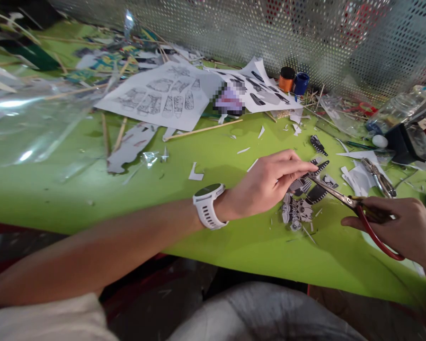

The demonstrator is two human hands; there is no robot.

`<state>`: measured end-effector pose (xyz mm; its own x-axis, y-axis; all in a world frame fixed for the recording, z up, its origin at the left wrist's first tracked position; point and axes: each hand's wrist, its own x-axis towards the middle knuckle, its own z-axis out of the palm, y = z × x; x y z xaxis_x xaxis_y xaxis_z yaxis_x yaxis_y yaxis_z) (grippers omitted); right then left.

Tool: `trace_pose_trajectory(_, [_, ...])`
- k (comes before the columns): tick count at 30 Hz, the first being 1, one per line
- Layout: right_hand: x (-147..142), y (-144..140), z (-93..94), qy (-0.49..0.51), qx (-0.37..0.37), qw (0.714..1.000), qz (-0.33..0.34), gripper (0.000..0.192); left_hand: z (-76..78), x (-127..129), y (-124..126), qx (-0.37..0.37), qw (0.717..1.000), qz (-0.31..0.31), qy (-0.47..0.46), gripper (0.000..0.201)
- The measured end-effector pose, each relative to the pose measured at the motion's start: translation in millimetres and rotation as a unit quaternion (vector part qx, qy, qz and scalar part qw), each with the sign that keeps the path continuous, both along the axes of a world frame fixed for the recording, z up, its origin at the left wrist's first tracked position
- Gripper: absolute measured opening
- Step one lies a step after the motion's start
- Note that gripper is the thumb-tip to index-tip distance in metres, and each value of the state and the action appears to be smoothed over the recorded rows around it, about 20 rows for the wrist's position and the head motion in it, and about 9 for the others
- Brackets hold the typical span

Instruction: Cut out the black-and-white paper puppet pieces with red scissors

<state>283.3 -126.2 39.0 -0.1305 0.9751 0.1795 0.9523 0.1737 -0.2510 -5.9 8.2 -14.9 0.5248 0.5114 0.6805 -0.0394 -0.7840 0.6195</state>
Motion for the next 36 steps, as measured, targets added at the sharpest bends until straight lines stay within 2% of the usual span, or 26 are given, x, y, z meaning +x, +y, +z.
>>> trace_pose_trajectory(4, [-2.0, -0.5, 2.0, -0.008, 0.016, 1.0, 0.007, 0.078, 0.6, 0.0, -0.8, -0.007, 1.0, 0.001, 0.009, 0.027])
trace_pose_trajectory(9, [4.4, 2.3, -0.5, -0.004, 0.038, 0.998, 0.048, 0.069, 0.7, -0.8, -1.7, -0.019, 1.0, 0.008, 0.019, 0.028])
trace_pose_trajectory(13, [6.6, 3.0, -1.9, 0.008, 0.045, 0.998, 0.052, 0.065, 0.2, -0.4, -1.3, -0.019, 1.0, 0.005, 0.014, 0.028])
trace_pose_trajectory(18, [5.6, 2.5, 0.6, 0.019, 0.022, 0.999, 0.027, 0.064, 1.4, -0.4, -1.3, -0.018, 1.0, 0.006, 0.01, 0.027])
trace_pose_trajectory(23, [6.8, 6.6, 1.5, 0.03, 0.002, 0.998, 0.049, 0.063, 3.4, -0.4, -1.8, -0.019, 1.0, 0.011, 0.014, 0.026])
trace_pose_trajectory(29, [0.9, 10.5, 8.1, 0.032, -0.011, 0.998, 0.045, 0.062, 3.6, -0.6, -0.5, -0.006, 1.0, 0.012, 0.018, 0.027])
trace_pose_trajectory(32, [3.7, 9.5, 7.3, 0.021, -0.021, 0.999, 0.042, 0.057, 3.7, -1.3, 0.2, 0.002, 0.999, 0.032, 0.009, 0.025])
trace_pose_trajectory(36, [11.7, 5.3, 1.9, 0.014, -0.023, 0.999, 0.043, 0.054, 7.6, -1.1, -1.9, -0.052, 0.998, 0.042, 0.007, 0.021])
